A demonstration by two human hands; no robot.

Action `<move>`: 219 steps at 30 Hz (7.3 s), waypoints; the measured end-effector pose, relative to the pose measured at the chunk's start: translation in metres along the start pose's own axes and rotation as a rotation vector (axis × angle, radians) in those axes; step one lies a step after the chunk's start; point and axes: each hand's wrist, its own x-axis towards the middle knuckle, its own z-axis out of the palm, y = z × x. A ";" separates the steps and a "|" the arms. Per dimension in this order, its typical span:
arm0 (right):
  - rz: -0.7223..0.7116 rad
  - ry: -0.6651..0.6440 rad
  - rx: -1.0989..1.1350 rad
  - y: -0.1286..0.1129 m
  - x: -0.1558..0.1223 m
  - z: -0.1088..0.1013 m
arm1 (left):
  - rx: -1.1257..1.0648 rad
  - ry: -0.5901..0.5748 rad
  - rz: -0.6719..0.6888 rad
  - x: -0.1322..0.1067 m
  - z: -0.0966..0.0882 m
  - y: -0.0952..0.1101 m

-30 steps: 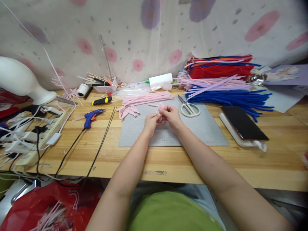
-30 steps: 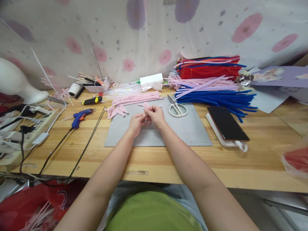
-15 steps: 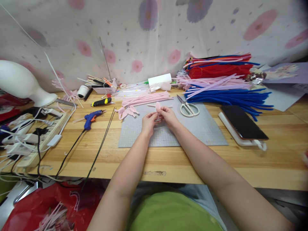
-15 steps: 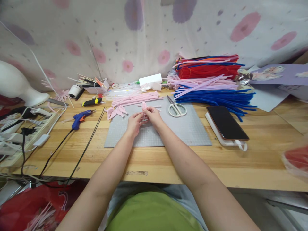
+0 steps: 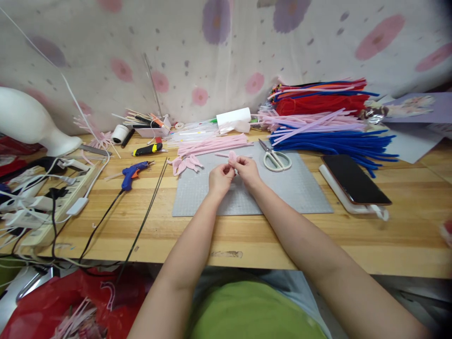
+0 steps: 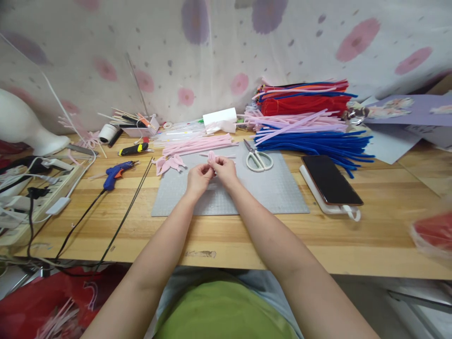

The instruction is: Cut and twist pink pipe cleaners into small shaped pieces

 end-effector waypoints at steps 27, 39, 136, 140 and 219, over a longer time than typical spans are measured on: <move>0.203 -0.339 0.347 -0.015 0.002 -0.019 | -0.740 -0.350 -0.426 -0.004 -0.014 0.015; 0.029 -0.238 0.062 -0.015 0.001 -0.018 | -0.555 -0.273 -0.263 -0.004 -0.010 0.011; -0.068 -0.107 -0.112 0.017 0.002 -0.016 | 0.700 0.020 0.195 -0.015 0.001 -0.001; -0.087 -0.121 -0.086 0.017 0.001 -0.015 | 0.738 0.018 0.221 -0.014 0.001 -0.001; -0.045 -0.177 -0.105 0.011 0.004 -0.012 | -0.253 -0.153 -0.232 -0.001 -0.004 -0.005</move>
